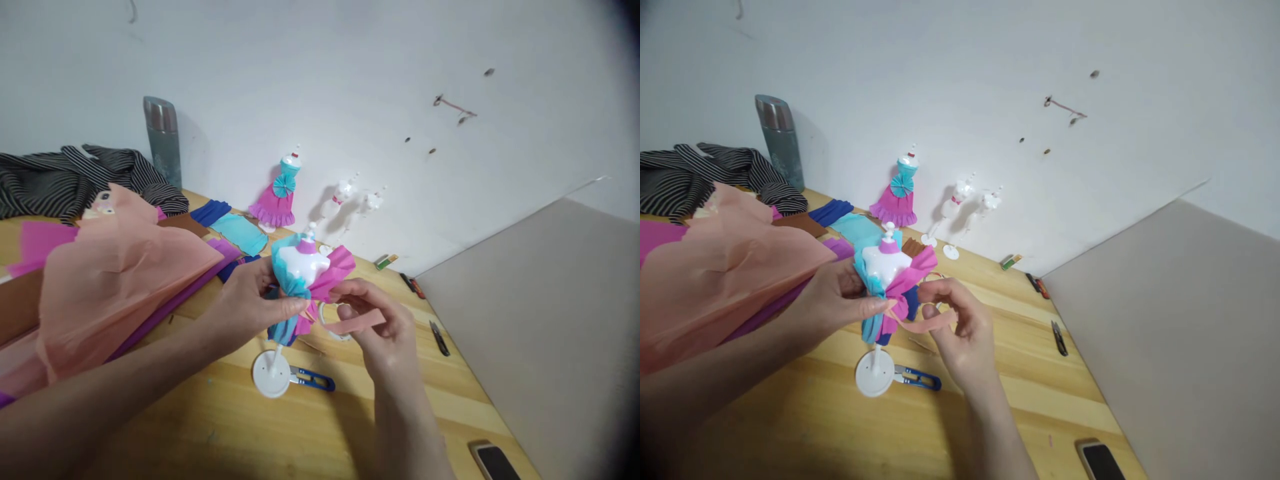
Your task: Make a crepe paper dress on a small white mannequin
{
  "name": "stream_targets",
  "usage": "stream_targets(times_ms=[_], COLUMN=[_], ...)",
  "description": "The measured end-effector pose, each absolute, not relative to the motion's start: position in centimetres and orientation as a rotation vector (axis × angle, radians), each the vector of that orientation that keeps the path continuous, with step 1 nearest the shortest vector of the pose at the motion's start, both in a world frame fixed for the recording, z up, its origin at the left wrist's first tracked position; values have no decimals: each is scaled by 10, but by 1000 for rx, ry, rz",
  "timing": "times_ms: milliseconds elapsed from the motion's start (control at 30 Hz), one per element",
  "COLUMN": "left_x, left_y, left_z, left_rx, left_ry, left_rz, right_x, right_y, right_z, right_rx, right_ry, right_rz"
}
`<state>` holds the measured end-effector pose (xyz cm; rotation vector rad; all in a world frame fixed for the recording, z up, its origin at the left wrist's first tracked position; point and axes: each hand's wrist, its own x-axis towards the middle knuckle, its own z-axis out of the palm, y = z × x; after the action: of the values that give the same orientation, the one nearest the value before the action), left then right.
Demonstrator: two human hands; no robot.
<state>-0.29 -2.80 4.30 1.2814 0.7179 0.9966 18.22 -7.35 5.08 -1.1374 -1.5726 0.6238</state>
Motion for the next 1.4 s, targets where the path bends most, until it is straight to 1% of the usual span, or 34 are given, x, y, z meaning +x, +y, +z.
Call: stream_targets(times_ms=[133,200,333,533,800,1067,1300,1400], left_x=[-2,-2,-1,-4,-4,-6,-7,-8], left_y=[-35,-38,-42,-48,-51,-49,-50,-50], left_z=[41,43,46,48,53,52,63,65], left_rx=[1331,1362,1422,1519,1523,1588,1617,1606], left_ry=[671,653,665,695,706,661,659,646], left_rz=[970,993,989,921,836,746,583,545], right_x=[185,184,183,183,184,179,174,172], right_y=[-71,-69,-69,-70,-72,-71,-72,-76], right_z=[37,31,28,36,44,47,58,63], right_rx=[-1032,-1052,-1094,-1032,-988,-907,-790,-835], right_ry=[-1475,-1476,-1410,-1391,-1411,-1381,-1252,-1212], right_rz=[810,842,812,835,712,744,917,935])
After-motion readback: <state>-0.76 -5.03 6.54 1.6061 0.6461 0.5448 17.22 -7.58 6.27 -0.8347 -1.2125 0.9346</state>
